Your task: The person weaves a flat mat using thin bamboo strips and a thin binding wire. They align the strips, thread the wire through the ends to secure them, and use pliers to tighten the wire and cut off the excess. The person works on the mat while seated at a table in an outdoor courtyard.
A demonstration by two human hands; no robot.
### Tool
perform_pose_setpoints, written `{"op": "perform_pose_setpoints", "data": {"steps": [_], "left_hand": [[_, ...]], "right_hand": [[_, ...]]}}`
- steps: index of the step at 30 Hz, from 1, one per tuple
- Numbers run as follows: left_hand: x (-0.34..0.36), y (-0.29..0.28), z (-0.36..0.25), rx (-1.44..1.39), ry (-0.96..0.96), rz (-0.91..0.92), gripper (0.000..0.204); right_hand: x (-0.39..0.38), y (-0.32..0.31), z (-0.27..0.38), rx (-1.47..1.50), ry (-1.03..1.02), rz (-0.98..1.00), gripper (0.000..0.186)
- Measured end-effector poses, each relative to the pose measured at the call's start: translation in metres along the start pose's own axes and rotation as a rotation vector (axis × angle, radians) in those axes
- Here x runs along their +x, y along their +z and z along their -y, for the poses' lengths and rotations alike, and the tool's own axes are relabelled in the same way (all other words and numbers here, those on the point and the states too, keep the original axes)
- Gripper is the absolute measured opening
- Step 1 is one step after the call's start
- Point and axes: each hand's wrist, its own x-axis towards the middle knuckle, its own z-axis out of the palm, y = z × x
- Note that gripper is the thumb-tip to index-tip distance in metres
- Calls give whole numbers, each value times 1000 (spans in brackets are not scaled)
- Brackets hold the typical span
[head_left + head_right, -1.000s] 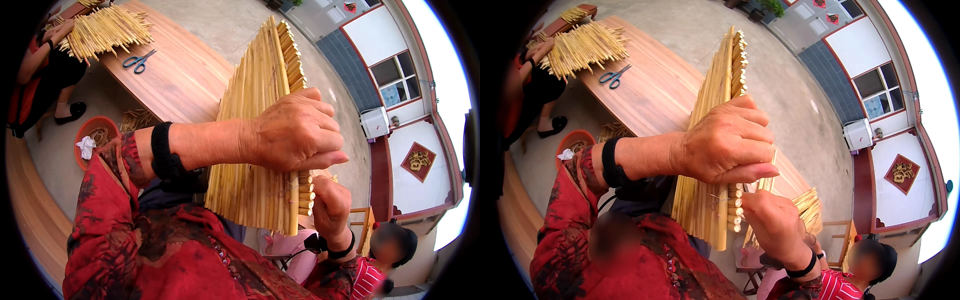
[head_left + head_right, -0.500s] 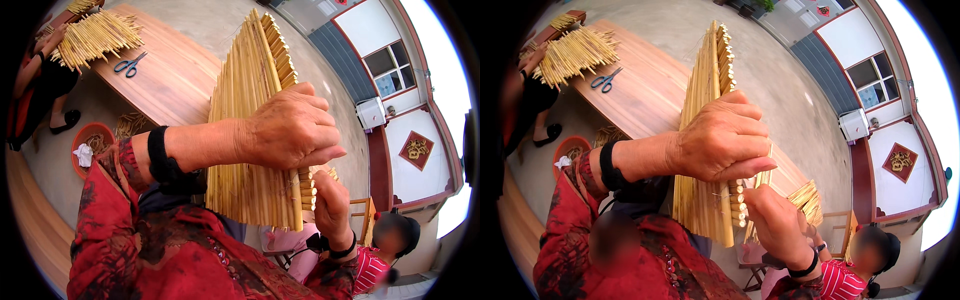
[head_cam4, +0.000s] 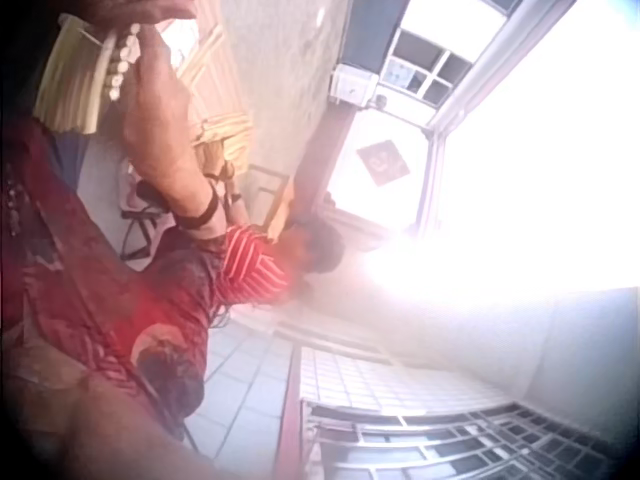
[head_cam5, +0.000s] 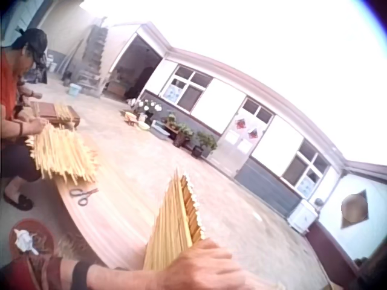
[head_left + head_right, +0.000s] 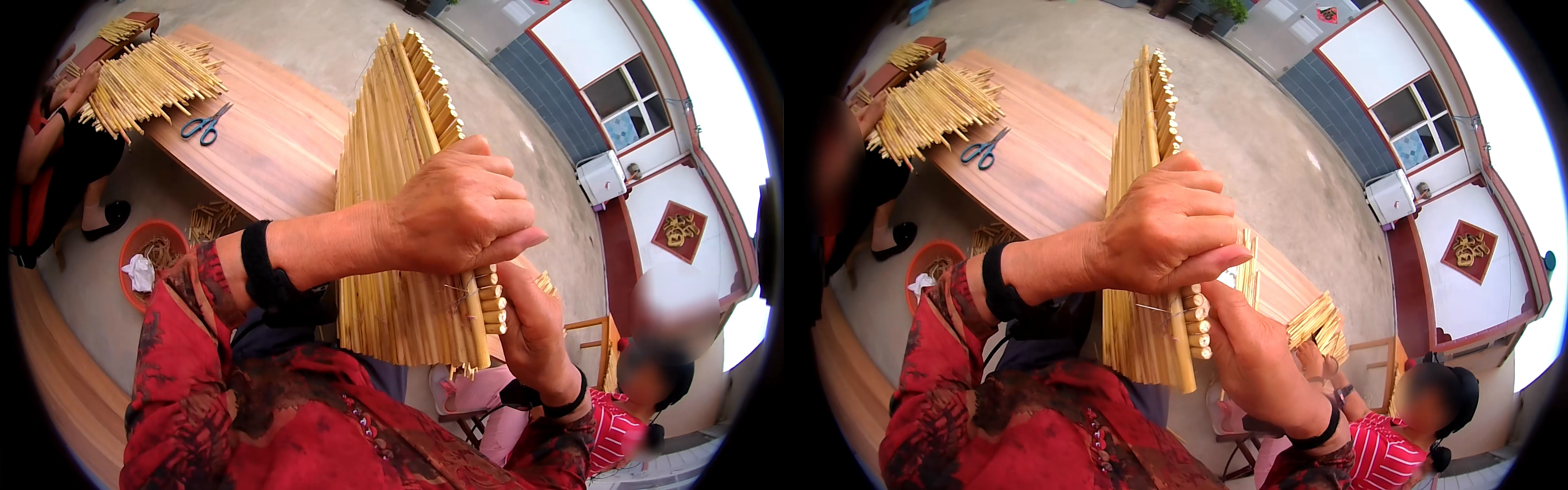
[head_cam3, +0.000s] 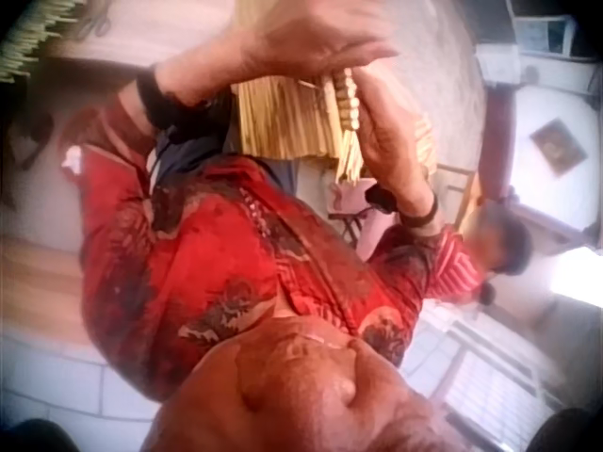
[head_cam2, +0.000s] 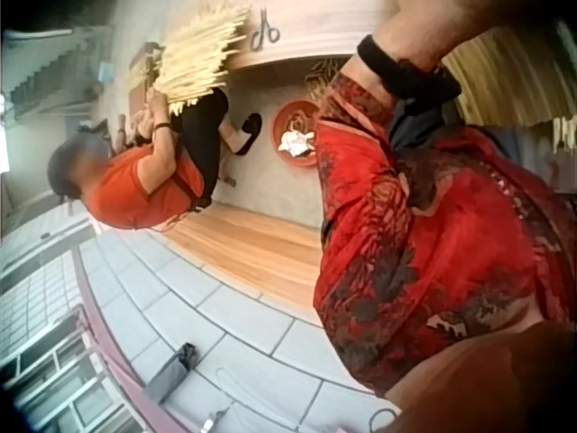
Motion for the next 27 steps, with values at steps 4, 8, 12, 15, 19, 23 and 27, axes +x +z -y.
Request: {"op": "perform_pose_setpoints", "data": {"steps": [4,8,12,15,19,23,27], "left_hand": [[1,-3,0,23,-4,26,20],[-1,-4,0,29,-7,-3,20],[0,0,4,49,-4,-2,22],[2,0,8,124,-12,11,21],[4,6,15,180,-45,16,22],[6,15,16,219,-57,103,21],[10,12,22,219,-50,218,20]], "right_hand": [[4,2,2,-5,-8,-12,33],[8,3,7,196,68,-18,31],[12,-6,8,276,232,27,36],[14,-17,12,254,227,0,42],[-7,-10,5,-242,-30,-216,57],[-19,5,2,-401,57,-305,49],[-20,14,-29,-199,4,-505,38]]}}
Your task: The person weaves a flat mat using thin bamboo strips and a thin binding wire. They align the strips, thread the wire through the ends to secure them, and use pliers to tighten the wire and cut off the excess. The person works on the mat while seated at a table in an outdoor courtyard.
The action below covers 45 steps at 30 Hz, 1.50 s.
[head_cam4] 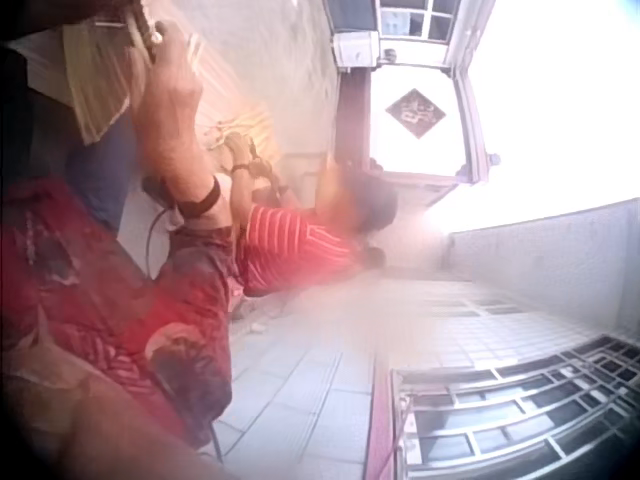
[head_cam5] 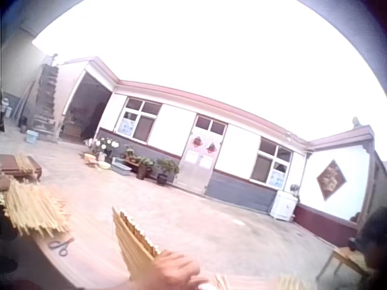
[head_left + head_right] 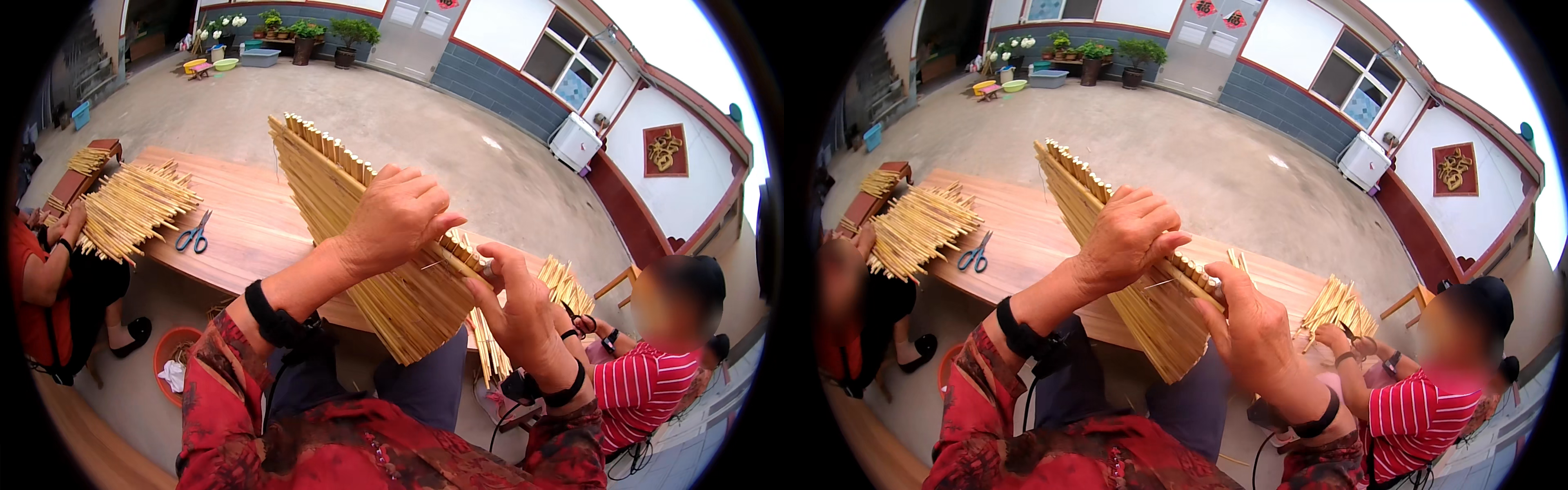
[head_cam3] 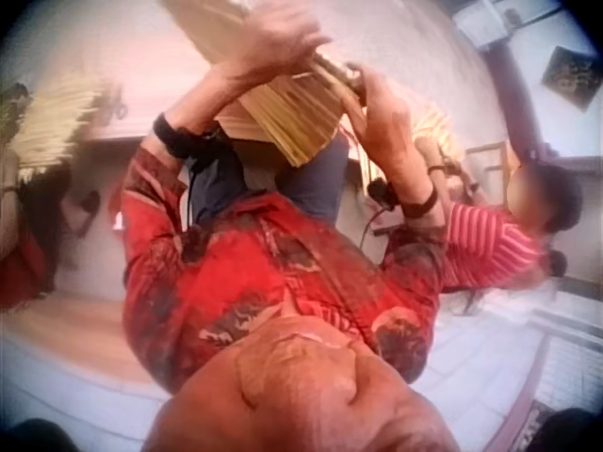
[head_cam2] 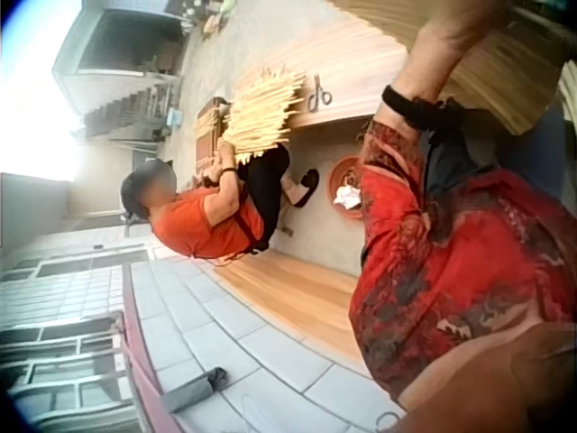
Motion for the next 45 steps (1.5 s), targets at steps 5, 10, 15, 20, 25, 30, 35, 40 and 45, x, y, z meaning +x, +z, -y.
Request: {"op": "perform_pose_setpoints", "data": {"steps": [5,10,15,20,25,30,35,40,45], "left_hand": [[9,-22,12,-108,80,376,27],[17,-12,26,-42,64,667,27],[0,10,33,55,38,492,24],[8,6,35,49,-38,509,23],[29,-2,28,62,-91,535,23],[46,-20,31,90,-156,565,26],[50,-21,30,68,-148,501,19],[53,-14,34,125,-191,520,25],[60,-11,45,292,-294,513,24]], "right_hand": [[-1,11,-23,-14,-82,-172,28],[10,20,-43,-287,-172,-217,26],[16,29,-72,-536,-550,-182,23],[40,31,-87,-519,-711,-227,20],[64,25,-89,-528,-812,-225,23],[81,23,-89,-498,-832,-312,22],[95,21,-89,-481,-845,-318,21],[107,23,-90,-468,-911,-290,15],[98,21,-33,-244,-1134,-429,10]]}}
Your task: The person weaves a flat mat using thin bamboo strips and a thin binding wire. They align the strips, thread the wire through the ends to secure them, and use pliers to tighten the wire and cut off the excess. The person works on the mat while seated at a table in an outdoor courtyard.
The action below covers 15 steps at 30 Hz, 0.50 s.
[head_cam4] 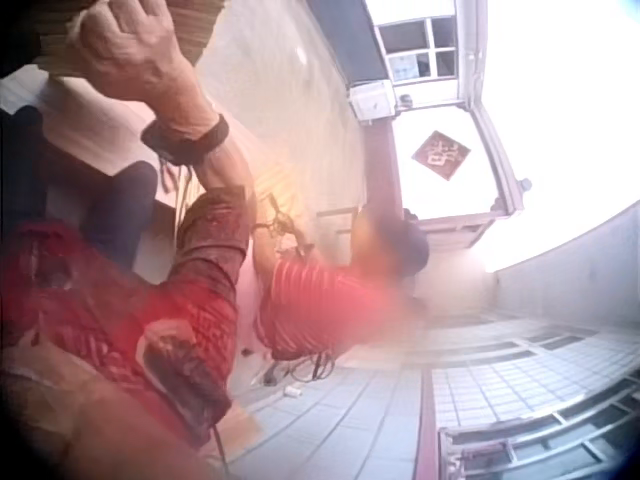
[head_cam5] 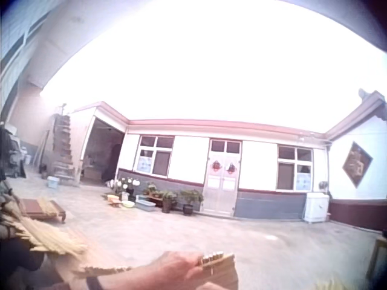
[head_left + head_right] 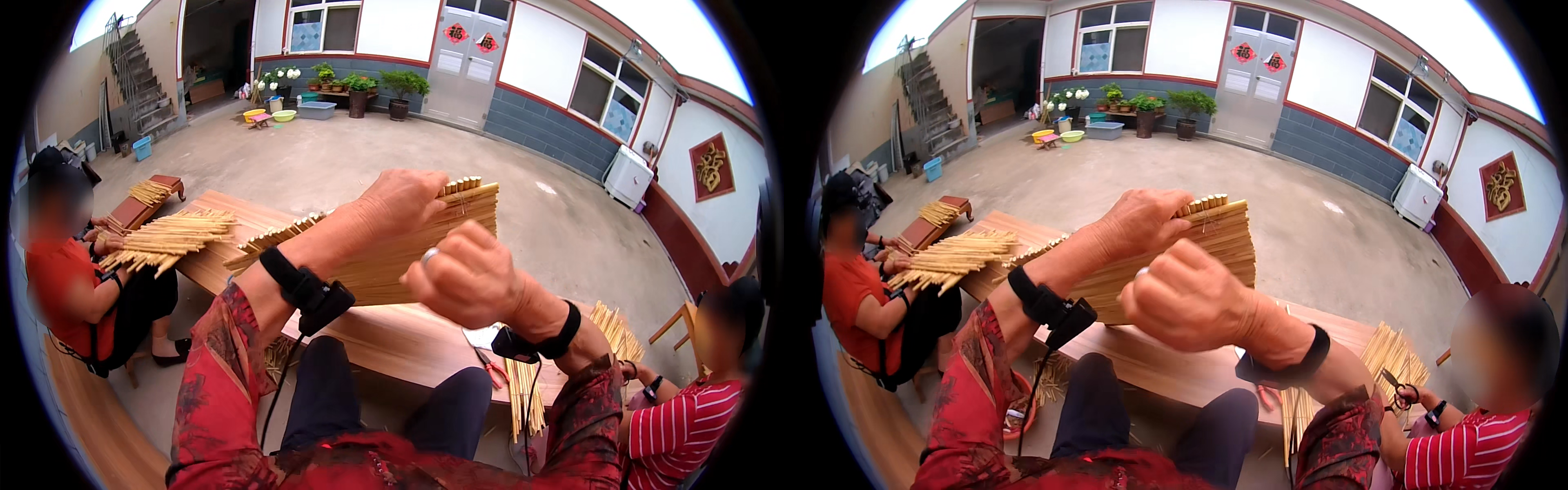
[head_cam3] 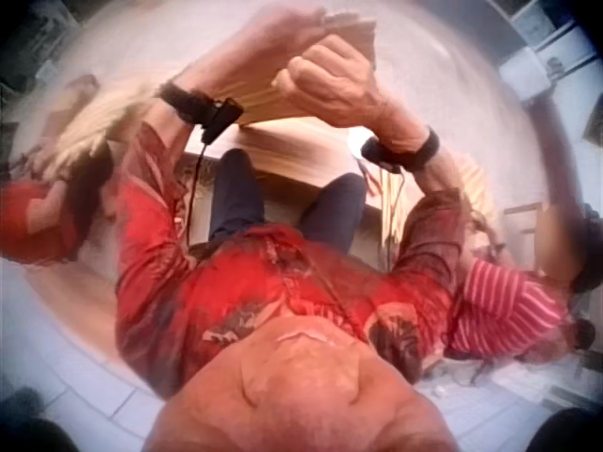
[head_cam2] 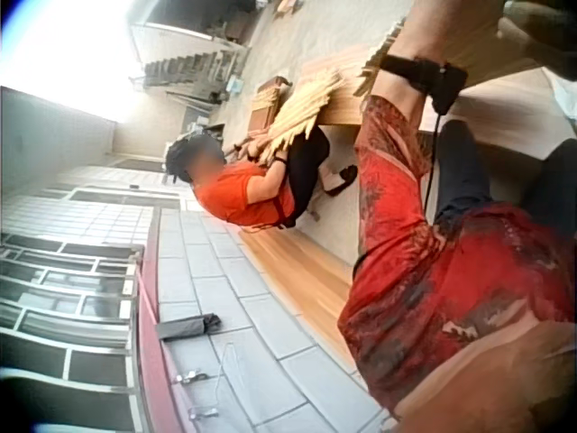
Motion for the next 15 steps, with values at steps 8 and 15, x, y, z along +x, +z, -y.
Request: {"op": "perform_pose_setpoints", "data": {"steps": [8,15], "left_hand": [[-18,-13,29,-159,-7,-105,24],[-61,-74,49,-210,-164,-246,27]], "right_hand": [[-89,7,-6,-3,600,-3,14],[-196,3,45,163,1333,154,7]]}}
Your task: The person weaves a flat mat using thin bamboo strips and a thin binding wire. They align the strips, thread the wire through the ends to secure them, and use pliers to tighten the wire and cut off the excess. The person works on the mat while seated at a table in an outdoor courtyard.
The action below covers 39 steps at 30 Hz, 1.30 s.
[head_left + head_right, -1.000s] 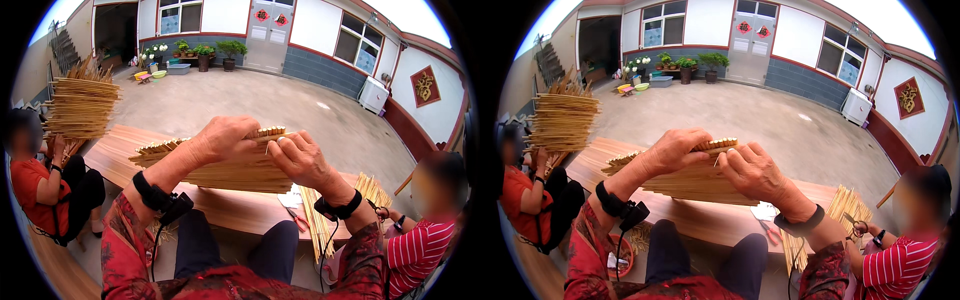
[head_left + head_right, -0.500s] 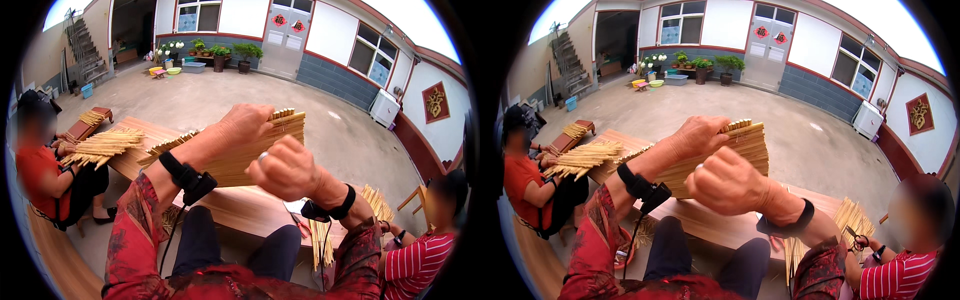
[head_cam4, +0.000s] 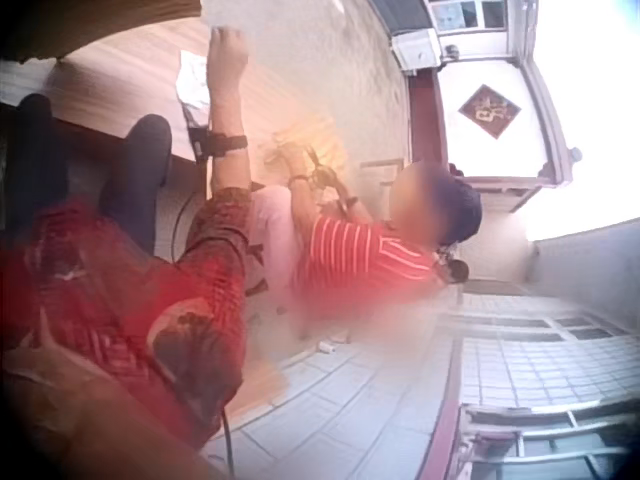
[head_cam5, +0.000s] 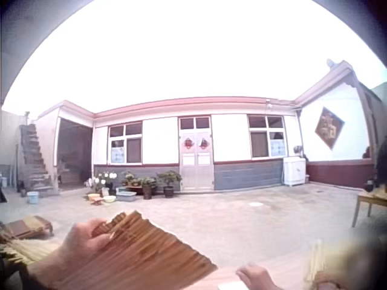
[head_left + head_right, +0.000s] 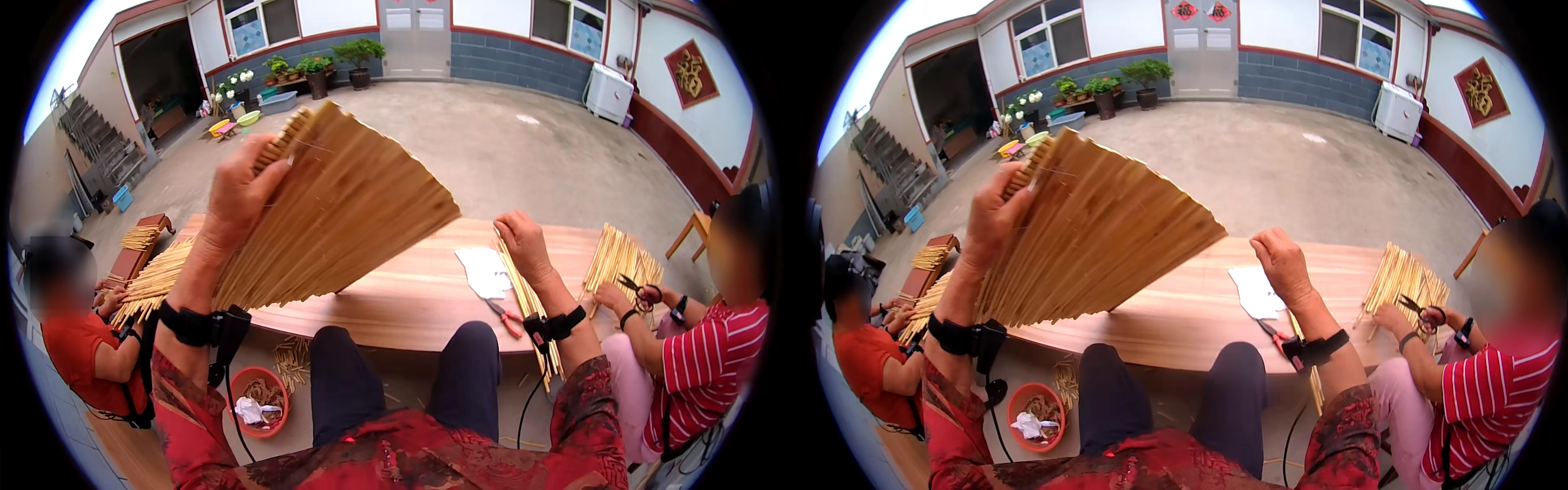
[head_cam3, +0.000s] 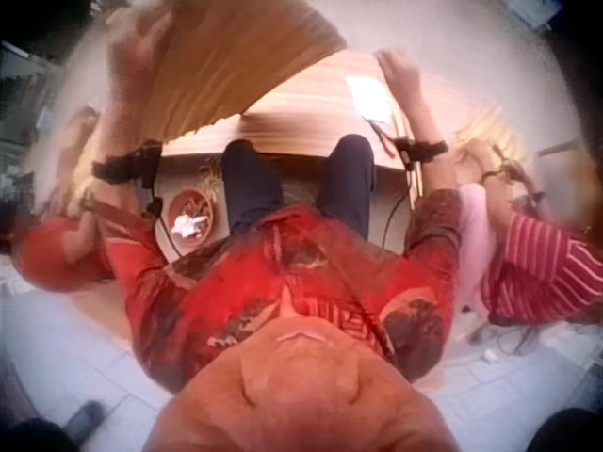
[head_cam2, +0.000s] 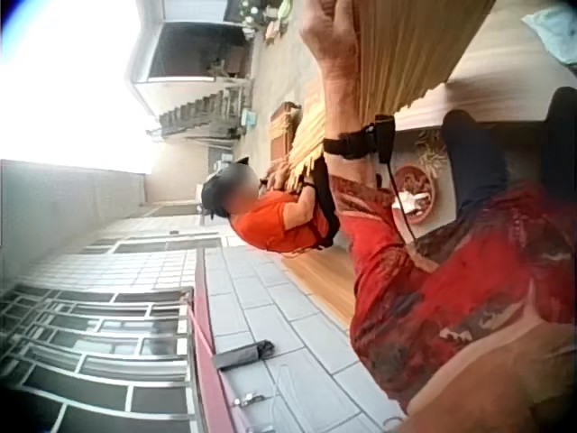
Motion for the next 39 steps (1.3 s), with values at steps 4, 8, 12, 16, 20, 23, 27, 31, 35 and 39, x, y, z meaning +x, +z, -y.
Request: {"op": "perform_pose_setpoints", "data": {"steps": [4,8,12,16,20,23,27,31,35,39], "left_hand": [[6,-49,48,-176,-51,-182,24],[8,-67,88,-262,-247,-305,23],[-38,-55,166,-412,-446,-460,20],[-103,-1,191,-632,-635,-701,16],[-172,43,221,-627,-793,-796,16],[-208,81,208,-470,-1033,-895,14],[-247,134,178,-669,-1201,-969,12],[-293,165,169,-794,-1349,-1018,10],[-324,163,171,-879,-1578,-824,8],[-317,155,157,-938,-1724,-489,22]], "right_hand": [[-90,24,-60,-102,269,271,8],[-132,2,-65,-79,515,293,9],[-173,11,-82,-228,520,416,15],[-202,21,-78,-318,468,519,22],[-228,51,-102,-530,441,552,22],[-238,55,-113,-523,327,451,22],[-227,45,-108,-518,509,547,16],[-221,41,-98,-509,484,606,13],[-186,32,-69,-236,784,625,5],[-180,-5,-91,-70,932,487,13]]}}
